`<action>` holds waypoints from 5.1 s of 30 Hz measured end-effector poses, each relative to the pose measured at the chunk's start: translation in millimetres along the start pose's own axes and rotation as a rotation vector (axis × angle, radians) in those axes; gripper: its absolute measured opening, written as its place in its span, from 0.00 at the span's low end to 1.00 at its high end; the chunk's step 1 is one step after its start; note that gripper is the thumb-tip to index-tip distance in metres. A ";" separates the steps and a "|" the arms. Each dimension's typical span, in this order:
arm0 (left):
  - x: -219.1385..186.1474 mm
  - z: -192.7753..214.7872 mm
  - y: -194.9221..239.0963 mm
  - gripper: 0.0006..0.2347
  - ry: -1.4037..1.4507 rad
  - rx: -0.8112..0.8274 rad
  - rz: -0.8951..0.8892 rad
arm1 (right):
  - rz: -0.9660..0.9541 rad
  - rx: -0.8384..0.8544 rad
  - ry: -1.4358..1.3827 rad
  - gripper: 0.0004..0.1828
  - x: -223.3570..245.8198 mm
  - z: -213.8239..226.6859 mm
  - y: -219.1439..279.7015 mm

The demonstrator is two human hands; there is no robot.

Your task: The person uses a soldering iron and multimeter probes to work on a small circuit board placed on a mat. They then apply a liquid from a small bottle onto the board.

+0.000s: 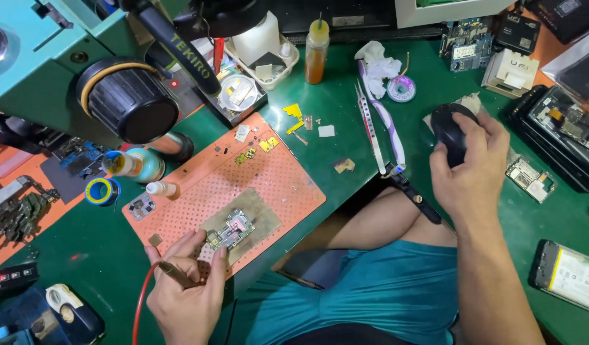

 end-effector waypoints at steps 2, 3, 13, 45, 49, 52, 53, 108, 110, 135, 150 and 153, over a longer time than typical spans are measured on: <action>1.0 0.6 0.5 0.16 0.001 0.000 -0.004 | 0.005 0.000 -0.011 0.21 0.6 -0.4 0.5; 1.2 0.6 0.9 0.16 0.002 0.003 -0.009 | 0.009 0.002 -0.020 0.21 0.8 -0.7 0.7; 0.3 0.9 1.6 0.16 -0.012 -0.003 -0.021 | -0.014 0.093 0.057 0.26 3.6 -3.5 -6.3; 7.8 0.0 2.8 0.15 -0.065 0.066 0.066 | -0.057 0.096 0.068 0.31 0.3 -5.2 -4.2; 8.4 0.3 3.2 0.15 -0.069 0.059 0.062 | -0.083 0.097 0.037 0.26 0.9 -3.5 -4.3; 9.0 0.0 2.7 0.15 -0.064 0.057 0.086 | -0.034 0.091 0.106 0.27 0.9 -5.6 -3.7; 9.4 -0.3 2.5 0.15 -0.068 0.066 0.096 | -0.044 0.102 0.097 0.27 1.1 -5.8 -4.0; -3.2 4.0 1.9 0.16 0.068 0.095 -0.077 | 0.609 1.354 -0.045 0.16 141.4 -163.7 236.6; -0.7 5.1 1.5 0.16 0.078 0.082 -0.058 | 0.623 1.350 0.000 0.18 143.5 -164.3 236.1; 27.3 24.9 11.8 0.11 0.632 -0.017 -0.001 | 0.836 0.126 -0.183 0.07 122.2 -10.3 124.2; 20.2 14.6 0.7 0.04 0.419 0.225 -0.028 | 0.611 0.337 -0.835 0.21 188.0 -12.8 68.4; 21.3 16.2 -2.7 0.05 0.463 0.246 -0.008 | 0.668 0.513 -0.780 0.13 184.6 -30.6 66.2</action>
Point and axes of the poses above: each hand's wrist, its own y-axis away from the middle knuckle, its own z-axis out of the back of the hand, x = y × z, the point moved 6 cm from there along -y, towards the middle knuckle, and after that the axes turned 8 degrees about y, right-handed, at the moved point
